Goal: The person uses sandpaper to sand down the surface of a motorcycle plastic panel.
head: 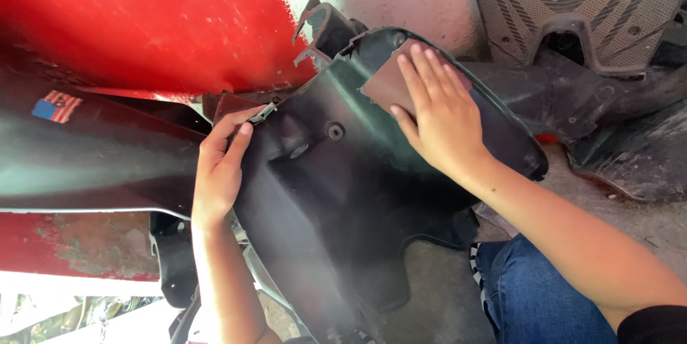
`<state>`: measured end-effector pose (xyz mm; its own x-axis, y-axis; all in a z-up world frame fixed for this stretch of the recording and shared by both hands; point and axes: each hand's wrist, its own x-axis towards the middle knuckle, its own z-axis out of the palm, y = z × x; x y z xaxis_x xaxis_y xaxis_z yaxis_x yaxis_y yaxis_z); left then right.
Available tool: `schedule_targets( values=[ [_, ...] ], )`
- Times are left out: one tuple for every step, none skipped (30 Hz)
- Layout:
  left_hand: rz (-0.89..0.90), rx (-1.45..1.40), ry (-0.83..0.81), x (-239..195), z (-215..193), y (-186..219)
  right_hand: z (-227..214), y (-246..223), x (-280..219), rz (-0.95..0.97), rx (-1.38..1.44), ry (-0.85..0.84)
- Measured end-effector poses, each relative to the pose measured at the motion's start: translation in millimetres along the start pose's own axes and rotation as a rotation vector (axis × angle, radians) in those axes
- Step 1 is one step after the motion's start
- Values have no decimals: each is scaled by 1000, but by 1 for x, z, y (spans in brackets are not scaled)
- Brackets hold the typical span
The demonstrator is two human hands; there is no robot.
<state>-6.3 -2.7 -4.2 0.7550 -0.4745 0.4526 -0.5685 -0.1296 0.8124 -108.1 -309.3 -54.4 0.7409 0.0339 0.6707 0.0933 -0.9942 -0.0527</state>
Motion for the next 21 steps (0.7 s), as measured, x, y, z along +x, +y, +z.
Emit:
schedule_targets(
  values=[
    [0,-6,4,0,1,0,0,6,-2,30,73,116],
    [0,-7,2,0,0,-1,2,3,-5,32,72,116],
    [-9,2,6,0,-1,-1,4,0,-7,-3,15,66],
    [-19,10,9,-1,-2,-1,6,-3,-9,-38,-41,16],
    [-20,12,3,-1,-2,0,4,-1,-10,-31,-40,16],
    [-28,19,2,-1,-2,0,1,0,-11,-47,20,-11],
    [-35,24,6,-2,-2,1,-1,2,-12,-68,80,-38],
    [-35,25,4,-1,-2,2,-4,6,-11,-65,79,-38],
    [-31,25,5,-1,-1,2,-8,9,-10,5,100,-11],
    [-27,26,7,-1,-1,2,-11,13,-8,74,121,15],
    [-27,24,8,-1,-2,2,-7,9,-10,73,119,15],
    [-24,32,7,0,-2,2,-3,6,-13,51,49,-1],
    [-24,40,3,0,-3,1,1,2,-17,32,-21,-18],
    [-25,39,1,0,-2,1,1,1,-18,34,-21,-20],
    [-33,33,1,0,-2,1,1,0,-19,3,-2,-15],
    [-40,27,1,0,-2,2,1,-2,-20,-27,17,-10],
    [-43,30,1,0,-1,2,-3,0,-16,-26,21,-11],
    [-37,35,2,0,-1,3,-7,3,-12,54,56,-27],
    [-30,37,7,0,1,4,-12,6,-7,130,87,-42],
    [-31,37,11,-1,0,2,-5,5,-11,126,88,-44],
    [-29,40,10,-1,-1,0,2,4,-14,93,37,-12]
  ],
)
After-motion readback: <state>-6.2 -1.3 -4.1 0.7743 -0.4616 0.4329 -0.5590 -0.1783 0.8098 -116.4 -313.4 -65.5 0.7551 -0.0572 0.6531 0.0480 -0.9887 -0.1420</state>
